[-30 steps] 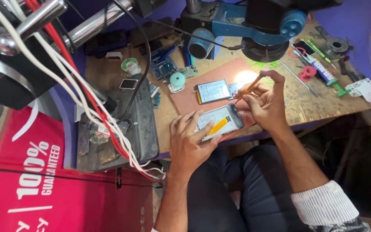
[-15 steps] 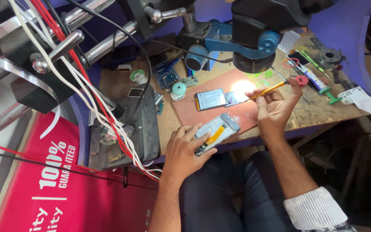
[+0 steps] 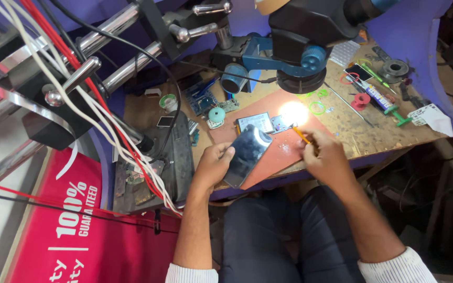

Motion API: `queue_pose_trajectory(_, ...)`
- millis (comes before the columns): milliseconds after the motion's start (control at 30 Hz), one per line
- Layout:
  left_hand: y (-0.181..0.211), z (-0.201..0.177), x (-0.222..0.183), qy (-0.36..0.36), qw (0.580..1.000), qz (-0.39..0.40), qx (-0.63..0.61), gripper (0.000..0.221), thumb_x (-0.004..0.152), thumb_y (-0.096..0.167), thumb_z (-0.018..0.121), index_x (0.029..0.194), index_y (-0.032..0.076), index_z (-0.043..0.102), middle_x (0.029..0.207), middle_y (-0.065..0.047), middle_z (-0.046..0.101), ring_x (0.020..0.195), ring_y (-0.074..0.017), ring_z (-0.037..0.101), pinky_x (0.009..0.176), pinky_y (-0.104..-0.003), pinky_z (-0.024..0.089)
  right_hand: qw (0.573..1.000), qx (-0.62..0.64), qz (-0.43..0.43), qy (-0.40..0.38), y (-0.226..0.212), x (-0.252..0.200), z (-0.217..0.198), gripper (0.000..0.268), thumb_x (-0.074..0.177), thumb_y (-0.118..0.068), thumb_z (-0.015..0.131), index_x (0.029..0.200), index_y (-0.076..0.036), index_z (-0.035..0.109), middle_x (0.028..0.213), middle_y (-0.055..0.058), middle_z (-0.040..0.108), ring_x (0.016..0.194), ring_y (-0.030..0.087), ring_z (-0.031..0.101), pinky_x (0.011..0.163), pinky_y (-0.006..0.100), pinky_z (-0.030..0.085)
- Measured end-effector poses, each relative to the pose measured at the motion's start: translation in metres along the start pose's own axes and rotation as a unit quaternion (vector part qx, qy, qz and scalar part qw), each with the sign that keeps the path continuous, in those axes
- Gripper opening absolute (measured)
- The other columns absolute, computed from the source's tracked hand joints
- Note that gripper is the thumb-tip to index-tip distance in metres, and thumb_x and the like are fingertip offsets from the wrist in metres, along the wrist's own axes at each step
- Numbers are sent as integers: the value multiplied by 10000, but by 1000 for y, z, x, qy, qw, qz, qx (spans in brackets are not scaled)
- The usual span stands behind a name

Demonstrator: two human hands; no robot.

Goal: The person uses a thin metal tool to pry the internal components and battery away from the frame of a mobile phone.

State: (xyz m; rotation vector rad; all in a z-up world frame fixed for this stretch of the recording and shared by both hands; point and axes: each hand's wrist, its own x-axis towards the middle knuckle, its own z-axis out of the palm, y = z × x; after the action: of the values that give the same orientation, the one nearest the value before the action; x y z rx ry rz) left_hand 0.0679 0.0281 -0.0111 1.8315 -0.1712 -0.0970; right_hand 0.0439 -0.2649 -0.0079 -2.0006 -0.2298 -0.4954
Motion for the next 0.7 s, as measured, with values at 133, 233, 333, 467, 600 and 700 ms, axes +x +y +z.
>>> queue_pose_trajectory(133,-18,6,3,-14,981,-81,-177,298,1020,96,556,1211,-86,693,1058,-88,754,919,-112,698,838,-259,552,992,-102,-54,-50,-12,-2,0,279,825,31,556,1063,25,702,894,223,674,760,383,677,668,448,528)
queue_pose_trajectory(233,-11,9,-1,-8,966,-97,-238,326,1011,97,556,1232,-97,698,1069,-108,771,917,-135,719,849,-262,556,989,-109,-42,-91,-14,-2,3,262,809,17,585,1034,18,719,867,234,665,773,399,673,699,452,533)
queue_pose_trajectory(333,-3,16,-5,-10,955,-80,-284,347,1002,101,559,1280,-73,675,1112,-97,766,940,-130,723,867,-254,558,986,-129,-54,-96,-13,4,8,227,860,-2,610,1050,21,732,896,217,689,811,356,683,740,426,536)
queue_pose_trajectory(467,2,27,-5,8,974,-27,-224,355,1022,118,573,1297,-80,680,1112,-103,757,927,-112,703,844,-246,556,982,35,83,-166,-14,10,11,321,910,-40,560,1192,-16,713,870,129,727,694,210,683,644,358,538)
queue_pose_trajectory(600,3,29,-5,45,978,-23,-204,349,1019,119,579,1269,-94,698,1067,-112,764,881,-113,703,783,-253,562,981,79,90,-156,-7,10,20,288,968,-67,561,1211,21,689,929,105,742,782,133,672,688,316,544)
queue_pose_trajectory(700,5,26,-9,49,975,-10,-218,338,1038,119,577,1259,-103,703,1043,-106,757,863,-114,690,763,-255,558,986,98,42,-126,-5,8,21,313,972,-51,540,1256,30,645,1001,107,739,862,125,714,741,296,564)
